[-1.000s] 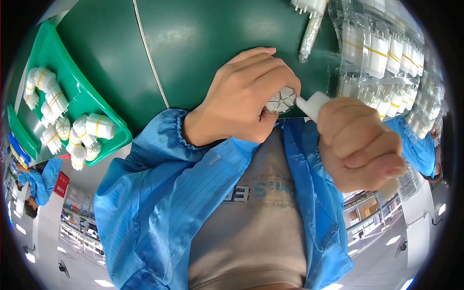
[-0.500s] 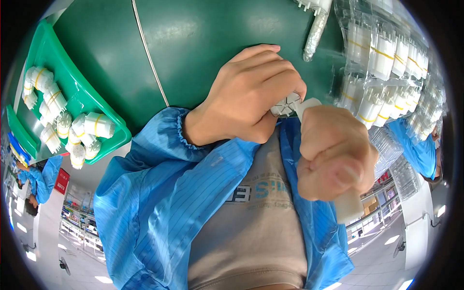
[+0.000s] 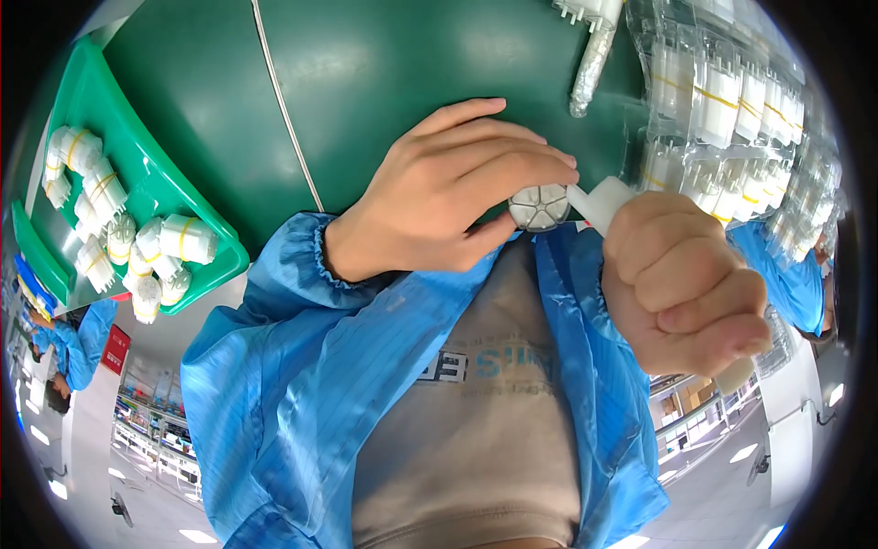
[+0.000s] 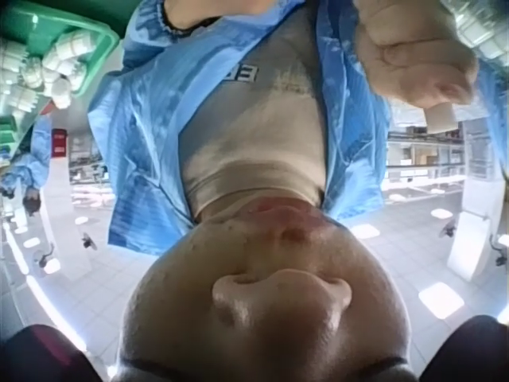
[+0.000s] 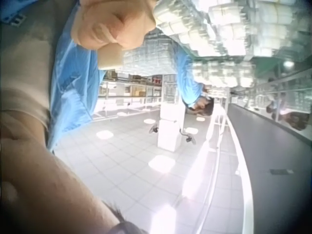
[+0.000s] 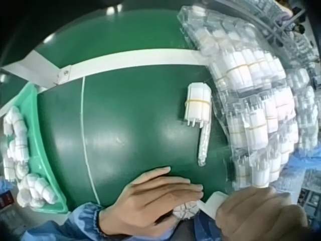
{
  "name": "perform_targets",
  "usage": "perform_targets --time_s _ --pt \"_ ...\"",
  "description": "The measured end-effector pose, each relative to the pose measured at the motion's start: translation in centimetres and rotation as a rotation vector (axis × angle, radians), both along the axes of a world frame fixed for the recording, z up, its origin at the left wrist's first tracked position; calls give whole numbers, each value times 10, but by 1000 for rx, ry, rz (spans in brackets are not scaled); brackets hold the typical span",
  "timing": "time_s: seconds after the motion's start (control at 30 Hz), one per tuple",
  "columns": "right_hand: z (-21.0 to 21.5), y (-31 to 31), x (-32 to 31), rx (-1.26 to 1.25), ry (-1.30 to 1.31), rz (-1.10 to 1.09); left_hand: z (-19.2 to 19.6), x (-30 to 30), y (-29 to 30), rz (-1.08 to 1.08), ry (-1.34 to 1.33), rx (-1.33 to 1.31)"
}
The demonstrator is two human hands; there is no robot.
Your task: The person assembles white plastic cylindrical components by hand, joining multi-pronged parts to white plastic bases and securing them, then placing the assembled components into plastic packaging trays.
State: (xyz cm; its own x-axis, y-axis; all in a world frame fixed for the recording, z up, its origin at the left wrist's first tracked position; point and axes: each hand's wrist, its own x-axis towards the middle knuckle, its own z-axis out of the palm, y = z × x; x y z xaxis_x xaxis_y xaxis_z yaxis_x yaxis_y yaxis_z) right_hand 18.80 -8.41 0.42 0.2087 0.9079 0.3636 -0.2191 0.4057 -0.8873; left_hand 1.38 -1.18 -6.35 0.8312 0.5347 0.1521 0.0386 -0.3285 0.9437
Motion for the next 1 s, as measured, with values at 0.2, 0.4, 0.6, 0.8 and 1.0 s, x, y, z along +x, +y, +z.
perform_targets --time_s 0.2,0.4,0.6,0.8,1.0 --pt "-6 1 -3 38 -94 -24 -6 7 0 52 -72 136" --pt "-4 4 11 -15 -219 150 1 7 2 -10 -5 36" --pt "-6 0 2 -12 -109 67 -8 14 -2 44 -91 120" --pt "-7 -3 -14 -70 -67 -16 -9 12 -1 41 -74 117" --pt "8 5 -44 -122 -431 -154 -7 11 2 -35 -44 144"
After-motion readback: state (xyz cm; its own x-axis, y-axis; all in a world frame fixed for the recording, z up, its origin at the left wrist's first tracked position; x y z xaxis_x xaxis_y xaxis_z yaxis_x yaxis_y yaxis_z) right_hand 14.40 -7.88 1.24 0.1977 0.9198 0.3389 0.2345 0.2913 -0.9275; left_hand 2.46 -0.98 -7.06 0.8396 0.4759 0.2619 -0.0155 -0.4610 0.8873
